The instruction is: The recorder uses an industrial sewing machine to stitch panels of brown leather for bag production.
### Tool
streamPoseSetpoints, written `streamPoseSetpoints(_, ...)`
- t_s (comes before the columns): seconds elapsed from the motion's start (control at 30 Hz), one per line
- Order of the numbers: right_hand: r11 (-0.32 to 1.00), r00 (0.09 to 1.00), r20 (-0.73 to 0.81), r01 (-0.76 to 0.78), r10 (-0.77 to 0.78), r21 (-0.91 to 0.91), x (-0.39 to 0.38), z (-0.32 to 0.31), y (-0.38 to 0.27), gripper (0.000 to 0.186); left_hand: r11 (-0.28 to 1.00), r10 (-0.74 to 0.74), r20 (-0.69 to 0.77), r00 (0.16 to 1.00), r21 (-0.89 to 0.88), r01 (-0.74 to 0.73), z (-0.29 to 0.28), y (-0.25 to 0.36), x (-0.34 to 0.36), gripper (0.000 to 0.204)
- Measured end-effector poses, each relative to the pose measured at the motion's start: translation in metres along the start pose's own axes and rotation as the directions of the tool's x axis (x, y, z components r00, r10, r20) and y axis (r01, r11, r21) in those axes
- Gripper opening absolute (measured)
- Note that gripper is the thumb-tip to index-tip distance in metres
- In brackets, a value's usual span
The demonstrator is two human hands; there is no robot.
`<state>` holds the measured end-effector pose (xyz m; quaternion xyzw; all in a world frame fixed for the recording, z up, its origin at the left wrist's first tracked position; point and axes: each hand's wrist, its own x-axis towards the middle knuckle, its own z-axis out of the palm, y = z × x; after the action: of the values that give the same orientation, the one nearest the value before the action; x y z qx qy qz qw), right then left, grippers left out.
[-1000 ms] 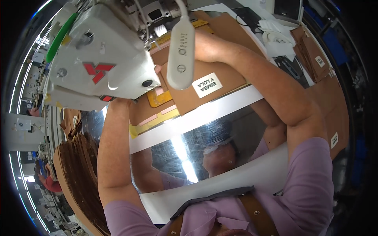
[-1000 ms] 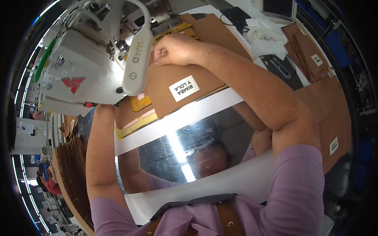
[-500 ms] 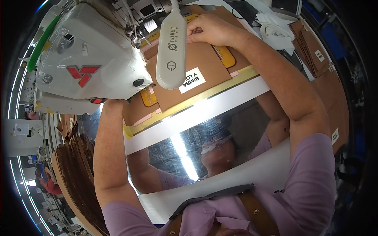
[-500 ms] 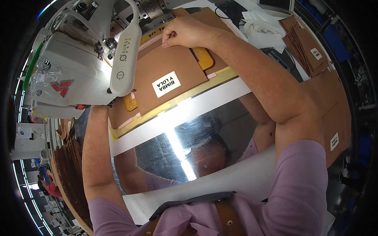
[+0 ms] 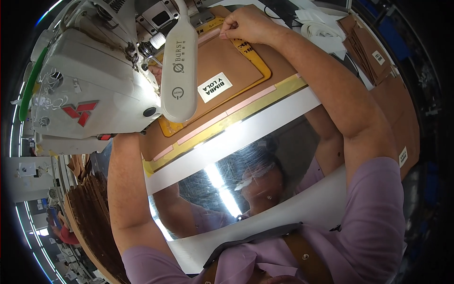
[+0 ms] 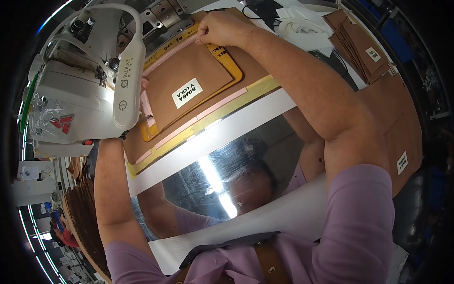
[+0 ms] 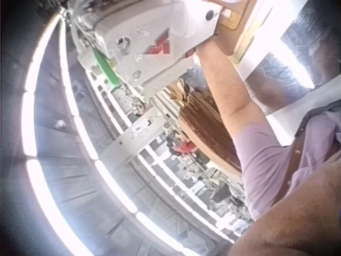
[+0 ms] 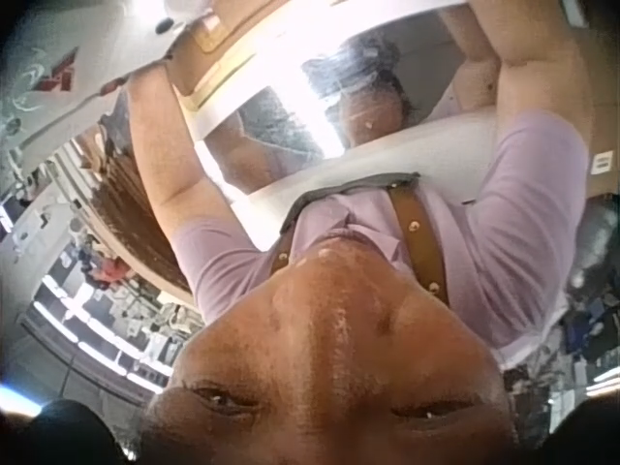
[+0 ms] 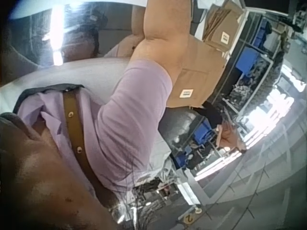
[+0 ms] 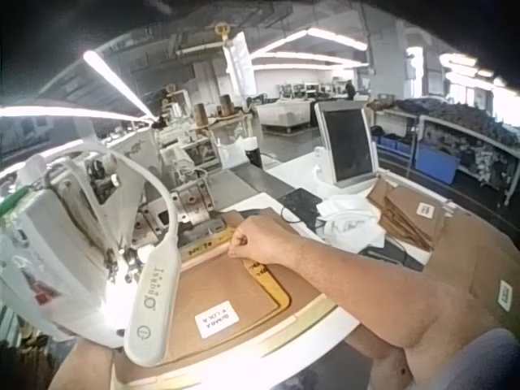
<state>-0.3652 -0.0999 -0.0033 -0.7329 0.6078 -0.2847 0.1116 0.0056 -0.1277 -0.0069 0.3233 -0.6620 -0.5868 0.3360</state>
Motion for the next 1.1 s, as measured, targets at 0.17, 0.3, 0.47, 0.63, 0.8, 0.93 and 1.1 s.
streamPoseSetpoints(0.17, 0.996, 0.992, -0.090, -0.091, 0.090, -0.010, 0.016, 0.019, 0.003, 0.013, 0.972, 0.033, -0.062, 0.998, 0.234, -0.018, 0.004, 0.005, 0.008, 0.035)
streamPoseSetpoints(0.3, 0.996, 0.985, -0.147, -0.089, 0.086, -0.011, 0.018, 0.025, 0.006, 0.011, 0.913, 0.070, -0.108, 0.992, 0.407, -0.020, 0.005, 0.007, 0.009, 0.031)
streamPoseSetpoints(0.47, 0.995, 0.982, -0.164, -0.097, 0.095, -0.002, 0.021, 0.027, 0.006, 0.010, 0.791, 0.132, -0.152, 0.979, 0.612, -0.012, 0.008, 0.017, 0.015, 0.026)
streamPoseSetpoints(0.63, 0.993, 0.974, -0.196, -0.119, 0.112, -0.022, 0.018, 0.033, 0.001, 0.008, 0.626, 0.203, -0.182, 0.962, 0.780, 0.016, 0.037, 0.019, 0.027, 0.022)
streamPoseSetpoints(0.8, 0.992, 0.971, -0.208, -0.126, 0.119, -0.023, 0.012, 0.031, 0.004, 0.019, 0.509, 0.258, -0.162, 0.952, 0.861, 0.009, 0.039, 0.024, 0.032, 0.021)
streamPoseSetpoints(0.93, 0.998, 0.987, -0.156, -0.050, 0.045, -0.026, -0.003, 0.016, -0.018, 0.022, 0.501, 0.303, -0.082, 0.949, 0.861, -0.085, 0.030, 0.021, 0.029, 0.021)
streamPoseSetpoints(1.1, 0.748, 0.953, -0.199, 0.042, -0.229, -0.662, -0.004, 0.031, -0.030, 0.012, 0.554, 0.357, -0.113, 0.927, 0.825, -0.113, 0.025, 0.000, 0.033, 0.024)
